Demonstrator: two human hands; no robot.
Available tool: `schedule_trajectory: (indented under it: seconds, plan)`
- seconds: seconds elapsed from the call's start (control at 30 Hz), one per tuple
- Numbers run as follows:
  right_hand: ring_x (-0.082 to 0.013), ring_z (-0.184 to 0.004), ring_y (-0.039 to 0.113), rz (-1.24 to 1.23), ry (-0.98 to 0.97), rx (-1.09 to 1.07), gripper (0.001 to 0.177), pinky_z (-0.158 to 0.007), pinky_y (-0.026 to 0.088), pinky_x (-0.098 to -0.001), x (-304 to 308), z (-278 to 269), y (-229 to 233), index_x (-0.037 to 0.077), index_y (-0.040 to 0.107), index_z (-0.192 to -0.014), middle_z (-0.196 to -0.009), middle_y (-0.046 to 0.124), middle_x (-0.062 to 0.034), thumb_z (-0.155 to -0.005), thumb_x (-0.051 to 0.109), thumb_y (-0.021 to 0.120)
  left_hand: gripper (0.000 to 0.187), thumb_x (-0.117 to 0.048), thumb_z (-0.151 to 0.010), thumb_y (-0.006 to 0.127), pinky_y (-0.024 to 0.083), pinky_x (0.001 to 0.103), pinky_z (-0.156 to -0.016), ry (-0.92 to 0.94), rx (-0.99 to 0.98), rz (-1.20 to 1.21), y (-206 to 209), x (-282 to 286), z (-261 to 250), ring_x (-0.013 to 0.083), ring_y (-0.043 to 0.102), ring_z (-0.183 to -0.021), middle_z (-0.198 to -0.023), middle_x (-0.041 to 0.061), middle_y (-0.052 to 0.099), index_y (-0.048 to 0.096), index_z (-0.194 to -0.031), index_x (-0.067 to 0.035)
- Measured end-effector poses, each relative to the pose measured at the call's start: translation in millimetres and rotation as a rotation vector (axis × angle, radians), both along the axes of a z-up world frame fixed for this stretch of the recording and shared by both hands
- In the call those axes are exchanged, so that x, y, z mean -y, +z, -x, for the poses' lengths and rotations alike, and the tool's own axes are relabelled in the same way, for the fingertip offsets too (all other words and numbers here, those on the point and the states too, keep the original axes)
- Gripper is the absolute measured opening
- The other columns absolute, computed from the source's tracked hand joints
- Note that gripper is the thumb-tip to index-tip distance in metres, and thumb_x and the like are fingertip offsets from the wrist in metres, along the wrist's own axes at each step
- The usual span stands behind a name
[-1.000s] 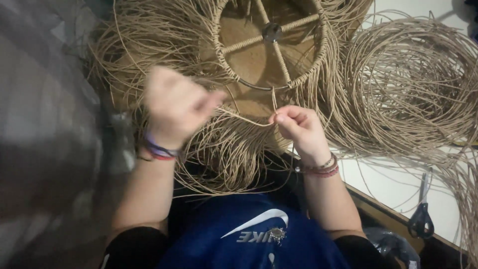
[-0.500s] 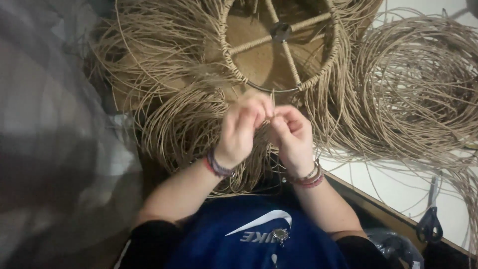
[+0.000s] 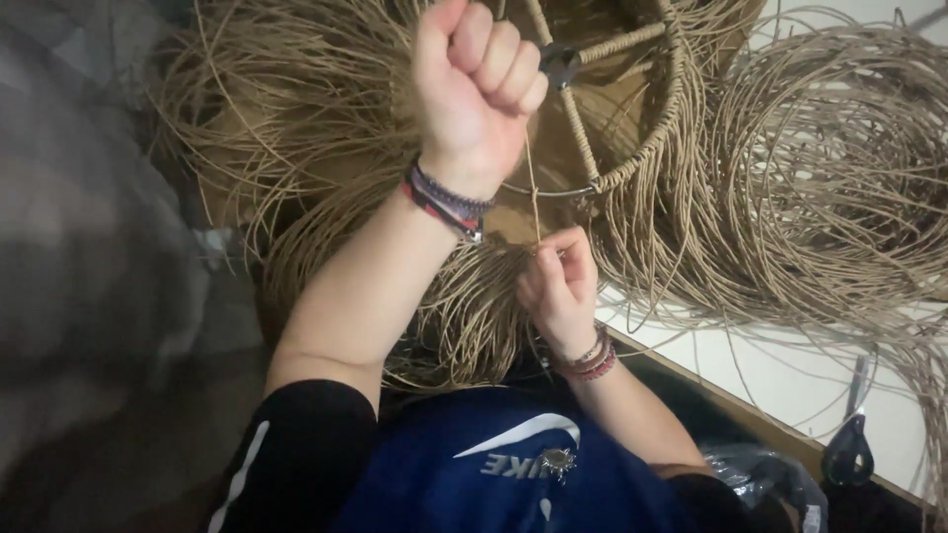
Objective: Weaving natural fiber twine around a metal frame to create a lampshade
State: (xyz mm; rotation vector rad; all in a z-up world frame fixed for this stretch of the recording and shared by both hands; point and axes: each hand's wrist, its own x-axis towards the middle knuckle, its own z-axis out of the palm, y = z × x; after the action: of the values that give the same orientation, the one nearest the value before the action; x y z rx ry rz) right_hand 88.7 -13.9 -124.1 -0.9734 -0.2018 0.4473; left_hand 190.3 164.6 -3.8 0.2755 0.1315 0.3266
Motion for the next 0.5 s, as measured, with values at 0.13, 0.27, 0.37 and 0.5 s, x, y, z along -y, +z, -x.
schedule_trajectory:
  seconds: [0.13, 0.27, 0.37, 0.5]
  plan:
    - [-0.005, -0.043, 0.021, -0.037, -0.009, -0.028, 0.015, -0.036, 0.019, -0.0216, 0, 4, -12, 0.012, 0.041, -0.1, -0.061, 0.025, 0.0037, -0.107, 0.019, 0.053, 0.043, -0.028, -0.085, 0.048, 0.004, 0.031, -0.042, -0.001, -0.084, 0.057, -4, 3, -9, 0.0104, 0.007, -0.044, -0.048, -0.006, 0.01, 0.019, -0.053, -0.021]
    - [-0.0037, -0.042, 0.028, 0.1, -0.048, 0.05, 0.016, -0.035, 0.023, -0.0206, -4, 8, -8, 0.013, 0.044, -0.101, -0.061, 0.03, 0.0066, -0.108, 0.025, 0.051, 0.041, -0.03, -0.095, 0.044, 0.017, 0.028, -0.049, 0.14, 0.083, -0.302, -6, 3, 16, 0.0117, 0.017, -0.049, -0.054, -0.005, 0.02, 0.029, -0.059, -0.018]
    - [-0.0042, -0.048, 0.033, 0.286, -0.026, 0.166, 0.017, -0.042, 0.029, -0.0205, -1, 19, 9, 0.011, 0.05, -0.106, -0.065, 0.036, 0.0073, -0.109, 0.027, 0.047, 0.045, -0.032, -0.108, 0.033, 0.042, 0.035, -0.07, 0.297, 0.278, -0.829, -14, 19, 74, 0.02, 0.046, -0.066, -0.066, 0.001, 0.044, 0.044, -0.069, -0.013]
    - [-0.0438, -0.053, 0.054, 0.864, 0.196, 0.782, 0.009, -0.052, 0.042, -0.046, 26, 19, 4, 0.004, 0.05, -0.085, -0.064, 0.06, -0.0195, -0.091, 0.003, 0.057, 0.05, -0.011, -0.102, 0.047, 0.051, 0.029, -0.065, -0.034, 0.155, -1.004, -47, 55, 150, 0.019, 0.064, -0.058, -0.053, 0.002, 0.059, 0.053, -0.053, -0.012]
